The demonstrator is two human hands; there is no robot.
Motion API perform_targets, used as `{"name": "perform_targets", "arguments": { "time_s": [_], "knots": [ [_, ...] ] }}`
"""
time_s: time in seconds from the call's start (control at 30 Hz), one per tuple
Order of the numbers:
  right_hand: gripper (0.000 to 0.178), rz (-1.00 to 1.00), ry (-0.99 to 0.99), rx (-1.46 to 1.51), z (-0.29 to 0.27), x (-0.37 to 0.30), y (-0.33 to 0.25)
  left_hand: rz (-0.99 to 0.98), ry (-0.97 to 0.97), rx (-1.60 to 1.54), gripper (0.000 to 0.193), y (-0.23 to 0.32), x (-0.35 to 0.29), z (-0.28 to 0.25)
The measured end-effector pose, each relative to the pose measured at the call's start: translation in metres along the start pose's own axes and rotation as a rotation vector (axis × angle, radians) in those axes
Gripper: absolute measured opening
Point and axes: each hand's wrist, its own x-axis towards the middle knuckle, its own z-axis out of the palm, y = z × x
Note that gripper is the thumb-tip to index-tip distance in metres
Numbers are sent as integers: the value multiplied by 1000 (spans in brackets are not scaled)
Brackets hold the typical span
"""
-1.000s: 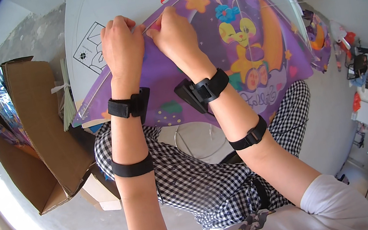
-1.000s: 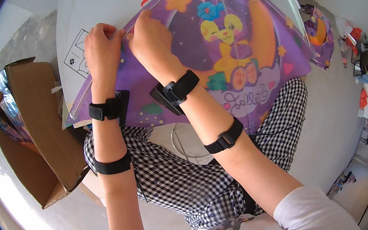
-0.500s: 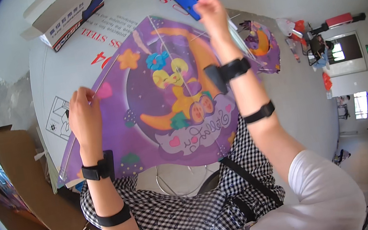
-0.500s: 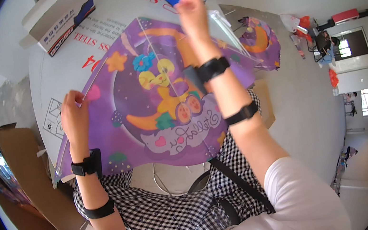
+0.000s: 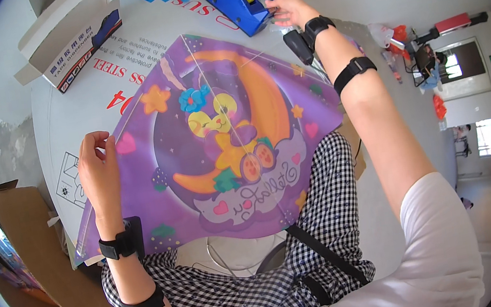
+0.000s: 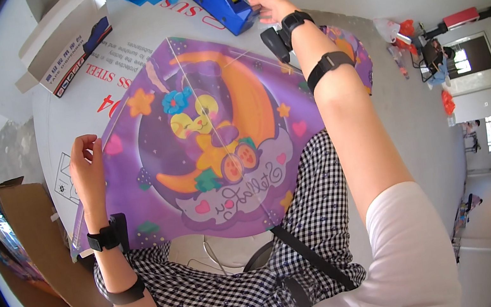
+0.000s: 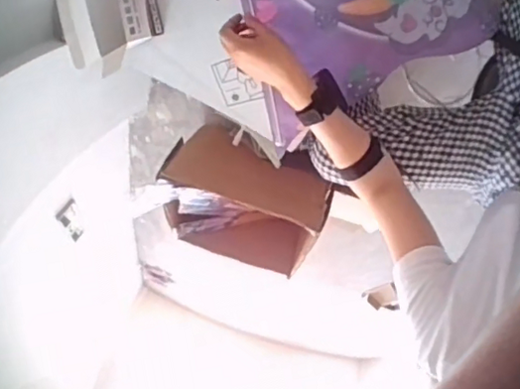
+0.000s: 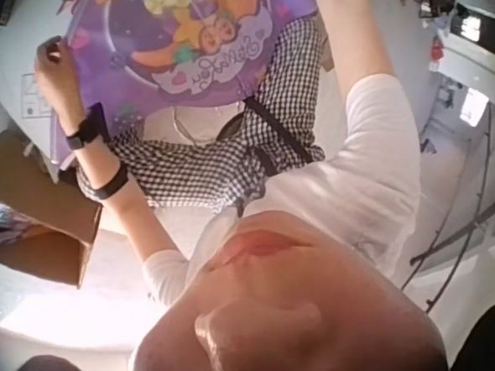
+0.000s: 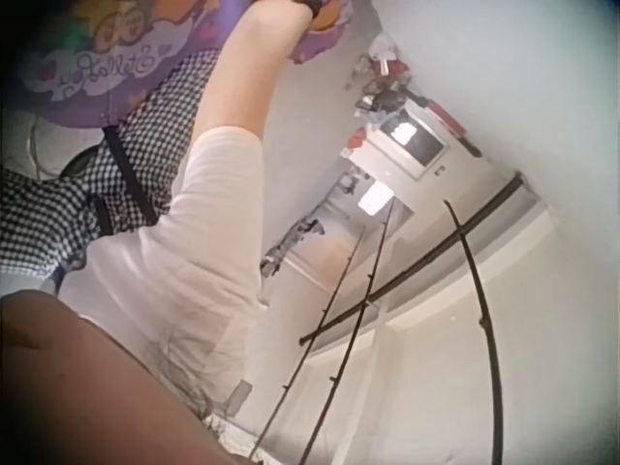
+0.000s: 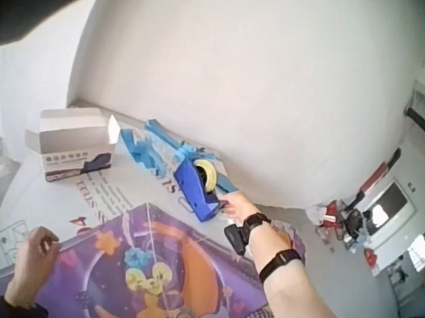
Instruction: The recorder is assembling plastic kites by folding them and applying tape using a tape dispenser.
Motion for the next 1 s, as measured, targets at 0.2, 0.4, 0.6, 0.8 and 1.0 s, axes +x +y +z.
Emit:
{"name": "perform_targets", "arguments": {
  "time_s": [0.2,0.4,0.6,0.8,1.0],
  "knots": [
    [35,-53,-9,305,-1,5,-2,36,21,-37,10,2,0,2],
    [25,-239,-26,675,-3,-2,40,44,17,-67,9,3,-3,1],
    [10,-389,-144,697,-2,-1,64,49,17,-48,8,3,-3,0],
    [5,-447,-189,782,0,0,77,43,16,-34,8,3,-3,1],
    [4,-442,-182,858,3,2,82,27,0,-14,8,3,-3,2]
  ]
}}
